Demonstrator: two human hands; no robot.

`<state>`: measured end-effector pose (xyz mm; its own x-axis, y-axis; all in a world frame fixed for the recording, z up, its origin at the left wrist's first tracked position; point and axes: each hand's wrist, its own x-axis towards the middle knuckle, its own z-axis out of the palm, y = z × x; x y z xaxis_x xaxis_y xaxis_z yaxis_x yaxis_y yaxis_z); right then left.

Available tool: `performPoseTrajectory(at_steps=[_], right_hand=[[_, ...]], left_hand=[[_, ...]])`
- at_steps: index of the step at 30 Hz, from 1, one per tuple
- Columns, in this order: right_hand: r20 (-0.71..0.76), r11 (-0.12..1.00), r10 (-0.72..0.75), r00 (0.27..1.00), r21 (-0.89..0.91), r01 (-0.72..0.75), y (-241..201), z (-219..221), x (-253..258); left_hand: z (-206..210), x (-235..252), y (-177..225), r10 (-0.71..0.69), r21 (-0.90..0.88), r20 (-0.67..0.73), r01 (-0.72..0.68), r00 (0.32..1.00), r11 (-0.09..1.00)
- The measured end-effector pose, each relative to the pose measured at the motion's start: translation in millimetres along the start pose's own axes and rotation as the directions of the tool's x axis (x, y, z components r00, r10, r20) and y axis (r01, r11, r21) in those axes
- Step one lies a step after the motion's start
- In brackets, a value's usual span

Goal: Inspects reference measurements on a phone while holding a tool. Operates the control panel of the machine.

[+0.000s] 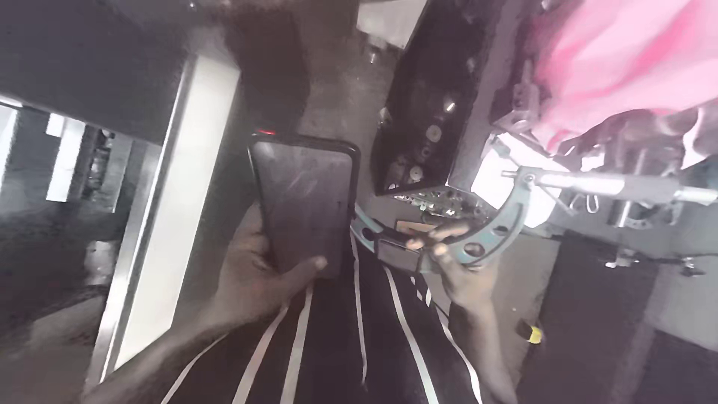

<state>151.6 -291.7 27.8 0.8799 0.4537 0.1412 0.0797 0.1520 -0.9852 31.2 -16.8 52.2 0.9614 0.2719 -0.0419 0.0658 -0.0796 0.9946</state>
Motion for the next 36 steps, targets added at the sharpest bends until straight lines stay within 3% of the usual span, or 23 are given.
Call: performPoseTrajectory(at_steps=[8, 12, 16, 23, 28, 32, 36], right_hand=[[-0.007, 0.999, -0.002, 1.0, -0.045, 0.001, -7.1, 4.8, -7.5], [-0.005, 0.998, -0.012, 1.0, -0.056, 0.011, -4.2, 3.9, -9.7], [-0.026, 0.996, 0.002, 1.0, -0.093, -0.005, -0.3, 4.0, -15.3], [0.003, 0.991, 0.022, 1.0, -0.135, -0.022, -4.9, 10.0, -19.5], [-0.003, 0.99, 0.026, 1.0, -0.142, -0.026, -5.4, 11.4, -24.5], [-0.015, 0.99, 0.04, 0.999, -0.134, -0.042, -7.7, 13.8, -29.0], [-0.045, 0.989, 0.041, 0.998, -0.142, -0.047, -12.4, 17.3, -32.9]], left_hand=[[0.7, -6.4, 1.9, -0.021, -0.064, -0.002, 0.02, 1.0, 0.998], [-3.7, -3.5, 1.9, 0.015, -0.177, 0.123, 0.007, 0.992, 0.984], [-8.7, -8.6, -1.5, 0.017, -0.261, 0.155, 0.024, 0.988, 0.965], [-20.9, -11.9, -9.0, 0.087, -0.23, 0.126, -0.056, 0.988, 0.972], [-15.9, -14.1, -8.6, 0.03, -0.25, 0.125, 0.002, 0.992, 0.968], [-11.9, -11.8, -1.5, -0.053, -0.18, 0.164, 0.083, 0.985, 0.98], [-4.3, -15.0, 2.2, -0.112, 0.107, 0.077, 0.104, 0.991, 0.989]])
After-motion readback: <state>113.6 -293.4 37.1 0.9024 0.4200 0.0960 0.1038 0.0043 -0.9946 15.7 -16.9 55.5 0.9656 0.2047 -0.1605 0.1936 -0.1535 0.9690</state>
